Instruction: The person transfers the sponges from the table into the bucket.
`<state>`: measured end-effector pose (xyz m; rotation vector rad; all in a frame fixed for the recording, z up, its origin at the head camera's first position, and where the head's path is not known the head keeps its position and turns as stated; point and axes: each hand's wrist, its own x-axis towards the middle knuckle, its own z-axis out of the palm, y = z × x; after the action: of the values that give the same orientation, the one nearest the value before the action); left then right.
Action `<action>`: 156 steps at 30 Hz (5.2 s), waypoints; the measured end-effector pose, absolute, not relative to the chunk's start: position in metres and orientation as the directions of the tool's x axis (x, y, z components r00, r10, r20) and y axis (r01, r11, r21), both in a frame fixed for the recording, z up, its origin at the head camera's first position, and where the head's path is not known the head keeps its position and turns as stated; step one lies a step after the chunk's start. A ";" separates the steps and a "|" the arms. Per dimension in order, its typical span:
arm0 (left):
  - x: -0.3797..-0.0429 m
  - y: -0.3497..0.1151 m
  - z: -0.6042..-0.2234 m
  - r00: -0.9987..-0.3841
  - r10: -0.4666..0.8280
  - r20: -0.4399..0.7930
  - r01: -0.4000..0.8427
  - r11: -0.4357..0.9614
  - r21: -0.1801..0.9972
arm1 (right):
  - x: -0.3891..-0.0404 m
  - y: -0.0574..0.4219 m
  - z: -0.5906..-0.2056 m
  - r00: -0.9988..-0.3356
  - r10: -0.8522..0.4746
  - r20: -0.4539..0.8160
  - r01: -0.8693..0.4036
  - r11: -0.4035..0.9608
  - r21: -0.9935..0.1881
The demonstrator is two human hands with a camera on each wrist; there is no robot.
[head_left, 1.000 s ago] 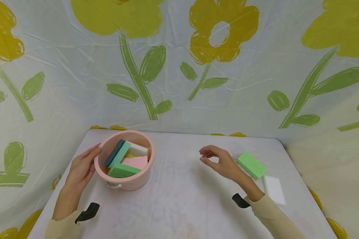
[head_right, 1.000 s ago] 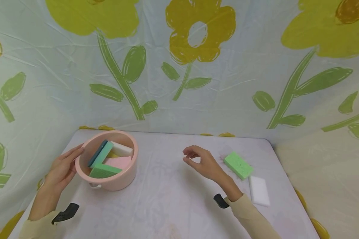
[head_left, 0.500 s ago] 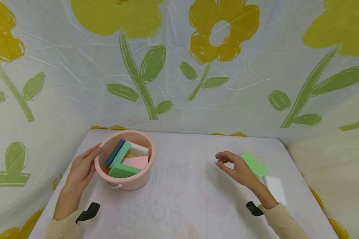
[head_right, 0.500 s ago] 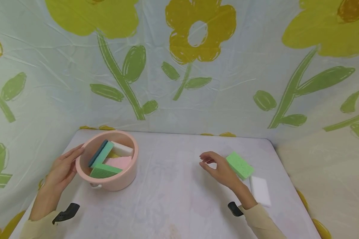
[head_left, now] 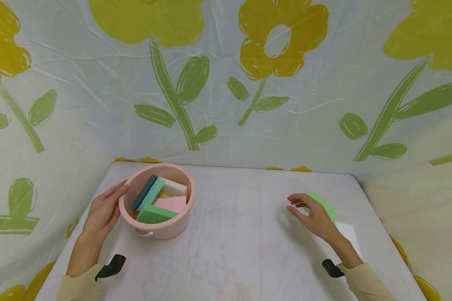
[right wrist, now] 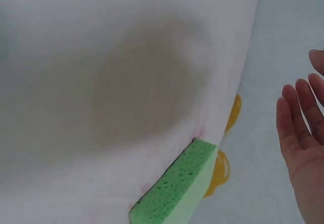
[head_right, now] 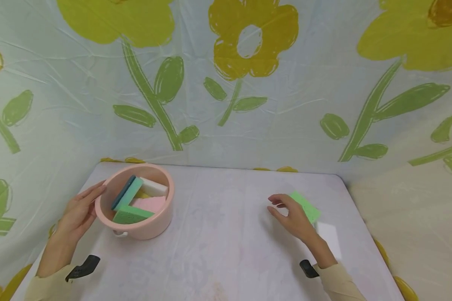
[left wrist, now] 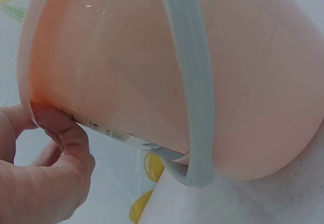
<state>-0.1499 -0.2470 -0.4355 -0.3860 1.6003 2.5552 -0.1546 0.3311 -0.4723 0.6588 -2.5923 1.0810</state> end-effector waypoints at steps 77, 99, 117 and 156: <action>-0.152 -0.250 -0.436 -0.946 -0.061 -0.319 -0.268 -0.407 0.873 | -0.165 0.417 -0.472 -0.977 -0.169 0.130 -0.212 0.825 -0.523; -0.154 -0.248 -0.435 -0.953 -0.055 -0.298 -0.252 -0.398 0.882 | -0.169 0.384 -0.443 -0.961 -0.244 0.130 -0.274 0.784 -0.556; -0.153 -0.249 -0.436 -0.949 -0.066 -0.308 -0.260 -0.386 0.885 | -0.177 0.345 -0.420 -0.936 -0.304 0.176 -0.350 0.751 -0.560; -0.153 -0.249 -0.437 -0.951 -0.070 -0.303 -0.251 -0.403 0.880 | -0.193 0.247 -0.373 -0.862 -0.431 0.265 -0.491 0.584 -0.647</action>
<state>-0.1531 -0.2486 -0.4370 -0.4474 1.6506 2.5032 -0.1929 0.2468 -0.3726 0.7948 -2.7247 1.1500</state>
